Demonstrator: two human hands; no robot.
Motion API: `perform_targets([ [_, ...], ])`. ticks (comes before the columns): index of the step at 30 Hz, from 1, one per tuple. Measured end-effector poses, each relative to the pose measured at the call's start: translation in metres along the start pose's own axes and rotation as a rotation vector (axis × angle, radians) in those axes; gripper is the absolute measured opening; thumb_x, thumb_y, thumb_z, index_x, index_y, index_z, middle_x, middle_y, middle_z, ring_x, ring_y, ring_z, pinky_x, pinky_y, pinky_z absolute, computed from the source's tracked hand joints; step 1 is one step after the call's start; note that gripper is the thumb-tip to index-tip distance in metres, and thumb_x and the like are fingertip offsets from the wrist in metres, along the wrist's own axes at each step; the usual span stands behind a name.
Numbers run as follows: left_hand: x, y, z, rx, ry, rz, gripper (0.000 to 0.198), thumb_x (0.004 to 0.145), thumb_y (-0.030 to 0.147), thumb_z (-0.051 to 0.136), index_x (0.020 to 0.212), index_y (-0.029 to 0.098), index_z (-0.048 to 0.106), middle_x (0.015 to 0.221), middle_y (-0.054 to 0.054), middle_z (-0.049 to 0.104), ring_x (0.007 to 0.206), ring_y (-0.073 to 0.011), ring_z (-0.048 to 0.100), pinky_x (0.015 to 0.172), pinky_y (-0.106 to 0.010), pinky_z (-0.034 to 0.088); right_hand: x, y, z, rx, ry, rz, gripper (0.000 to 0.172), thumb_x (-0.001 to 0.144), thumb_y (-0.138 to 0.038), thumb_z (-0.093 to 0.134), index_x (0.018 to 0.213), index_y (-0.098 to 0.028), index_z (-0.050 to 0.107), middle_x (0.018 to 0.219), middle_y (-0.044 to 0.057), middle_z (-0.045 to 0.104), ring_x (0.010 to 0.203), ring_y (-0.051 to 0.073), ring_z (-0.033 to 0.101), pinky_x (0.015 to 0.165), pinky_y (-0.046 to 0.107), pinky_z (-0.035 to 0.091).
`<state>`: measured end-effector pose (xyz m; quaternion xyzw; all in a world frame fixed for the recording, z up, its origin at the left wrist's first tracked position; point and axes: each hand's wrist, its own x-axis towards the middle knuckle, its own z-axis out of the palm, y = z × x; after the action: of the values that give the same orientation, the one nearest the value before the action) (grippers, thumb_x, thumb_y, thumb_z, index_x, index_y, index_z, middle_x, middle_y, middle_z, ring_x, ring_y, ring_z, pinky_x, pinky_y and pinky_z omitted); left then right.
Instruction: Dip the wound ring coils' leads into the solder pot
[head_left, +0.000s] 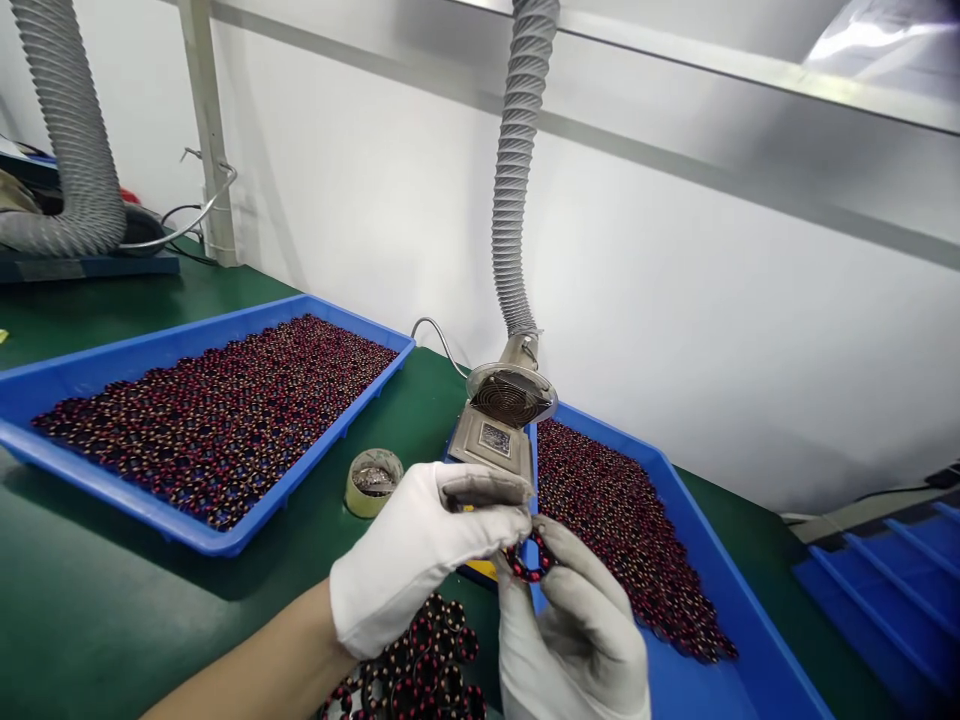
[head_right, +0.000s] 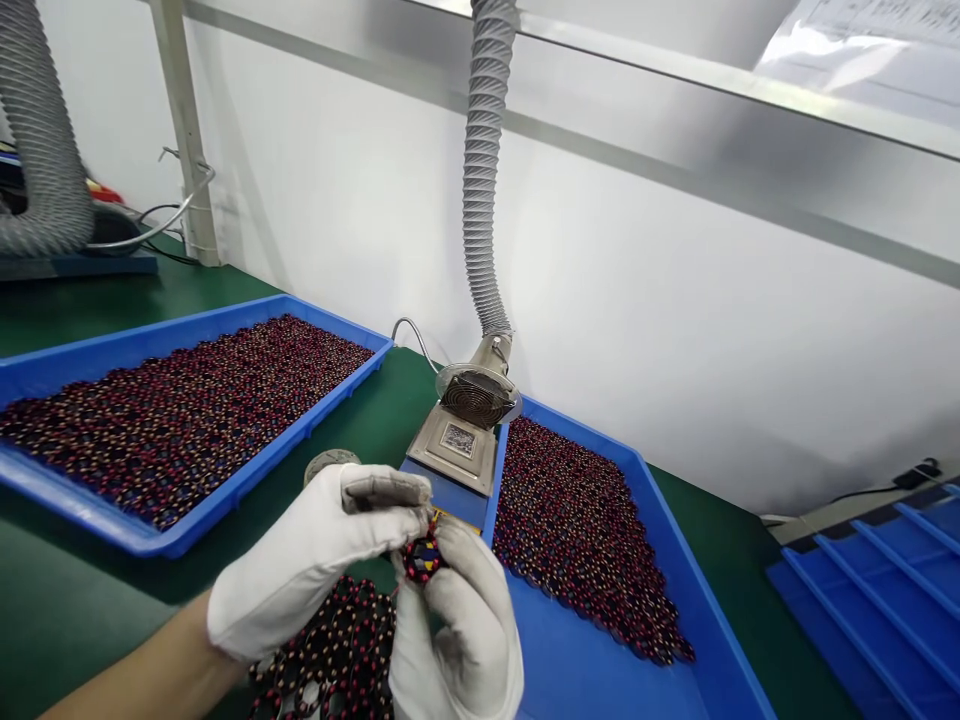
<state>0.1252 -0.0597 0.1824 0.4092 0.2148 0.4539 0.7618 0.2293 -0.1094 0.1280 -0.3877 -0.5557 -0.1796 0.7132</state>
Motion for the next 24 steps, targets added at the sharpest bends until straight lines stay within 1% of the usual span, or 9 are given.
perform_targets([
  [6, 0.009, 0.001, -0.006, -0.118, 0.240, 0.307, 0.020, 0.065, 0.020, 0.081, 0.083, 0.021, 0.075, 0.084, 0.000, 0.075, 0.080, -0.0097, 0.069, 0.075, -0.015, 0.053, 0.002, -0.003, 0.001, 0.050, -0.036, 0.083, 0.042, 0.064, 0.009, 0.069, 0.092, -0.020, 0.057, 0.102, 0.002, 0.066, 0.093, 0.015, 0.067, 0.084, 0.029, 0.057],
  [8, 0.006, 0.003, -0.014, -0.049, 0.291, 0.355, 0.020, 0.067, 0.023, 0.081, 0.086, 0.022, 0.075, 0.086, 0.000, 0.075, 0.080, -0.0108, 0.069, 0.072, -0.015, 0.054, 0.002, -0.004, -0.003, 0.092, -0.027, 0.164, 0.043, 0.064, 0.007, 0.069, 0.095, -0.021, 0.058, 0.101, 0.002, 0.067, 0.091, 0.015, 0.067, 0.079, 0.027, 0.059],
  [10, -0.003, 0.003, -0.028, 0.157, 0.274, 0.371, 0.019, 0.070, 0.024, 0.078, 0.088, 0.022, 0.074, 0.087, -0.001, 0.075, 0.079, -0.0127, 0.069, 0.070, -0.017, 0.055, 0.006, 0.001, -0.009, 0.126, -0.060, 0.284, 0.041, 0.066, 0.002, 0.070, 0.096, -0.023, 0.059, 0.100, 0.002, 0.068, 0.091, 0.015, 0.068, 0.076, 0.026, 0.059],
  [12, -0.015, 0.000, -0.051, 0.493, 0.155, 0.416, 0.013, 0.074, 0.023, 0.074, 0.087, 0.023, 0.074, 0.088, -0.002, 0.074, 0.079, -0.0145, 0.069, 0.072, -0.020, 0.055, 0.016, 0.011, -0.018, 0.114, -0.160, 0.436, 0.034, 0.068, -0.005, 0.072, 0.094, -0.024, 0.063, 0.098, 0.003, 0.070, 0.089, 0.016, 0.068, 0.073, 0.025, 0.059],
  [15, -0.033, -0.017, -0.099, 1.008, -0.129, 0.585, 0.014, 0.078, 0.019, 0.068, 0.090, 0.026, 0.072, 0.087, 0.000, 0.071, 0.082, -0.0150, 0.066, 0.079, -0.022, 0.053, 0.046, 0.036, -0.025, 0.010, -0.364, 0.683, 0.023, 0.068, -0.020, 0.076, 0.090, -0.023, 0.069, 0.086, 0.004, 0.074, 0.075, 0.017, 0.069, 0.064, 0.024, 0.058],
  [17, -0.038, -0.034, -0.136, 1.273, -0.221, 0.554, 0.020, 0.081, 0.020, 0.065, 0.099, 0.028, 0.069, 0.092, 0.000, 0.071, 0.087, -0.0149, 0.065, 0.080, -0.021, 0.052, 0.067, 0.059, -0.023, -0.037, -0.478, 0.801, 0.026, 0.069, -0.029, 0.075, 0.094, -0.021, 0.071, 0.083, 0.006, 0.074, 0.072, 0.018, 0.068, 0.064, 0.027, 0.057],
  [19, -0.037, -0.053, -0.169, 1.447, -0.228, 0.499, 0.016, 0.083, 0.028, 0.064, 0.099, 0.029, 0.069, 0.093, 0.000, 0.071, 0.088, -0.0160, 0.066, 0.081, -0.022, 0.052, 0.083, 0.086, -0.016, -0.058, -0.565, 0.819, 0.030, 0.071, -0.035, 0.073, 0.097, -0.020, 0.071, 0.093, 0.008, 0.074, 0.082, 0.020, 0.068, 0.074, 0.032, 0.056],
  [21, -0.032, -0.070, -0.193, 1.536, -0.153, 0.445, 0.017, 0.084, 0.036, 0.063, 0.097, 0.028, 0.070, 0.093, -0.001, 0.072, 0.086, -0.0171, 0.067, 0.079, -0.022, 0.053, 0.091, 0.115, -0.007, -0.113, -0.663, 0.765, 0.033, 0.074, -0.038, 0.069, 0.100, -0.018, 0.069, 0.101, 0.008, 0.072, 0.091, 0.022, 0.067, 0.082, 0.035, 0.054],
  [24, -0.024, -0.085, -0.209, 1.573, -0.103, 0.349, 0.020, 0.082, 0.041, 0.063, 0.096, 0.029, 0.072, 0.091, -0.001, 0.073, 0.086, -0.0182, 0.069, 0.079, -0.024, 0.054, 0.089, 0.157, 0.008, -0.228, -0.783, 0.684, 0.033, 0.074, -0.040, 0.067, 0.097, -0.017, 0.068, 0.099, 0.008, 0.072, 0.093, 0.023, 0.066, 0.086, 0.037, 0.052],
])
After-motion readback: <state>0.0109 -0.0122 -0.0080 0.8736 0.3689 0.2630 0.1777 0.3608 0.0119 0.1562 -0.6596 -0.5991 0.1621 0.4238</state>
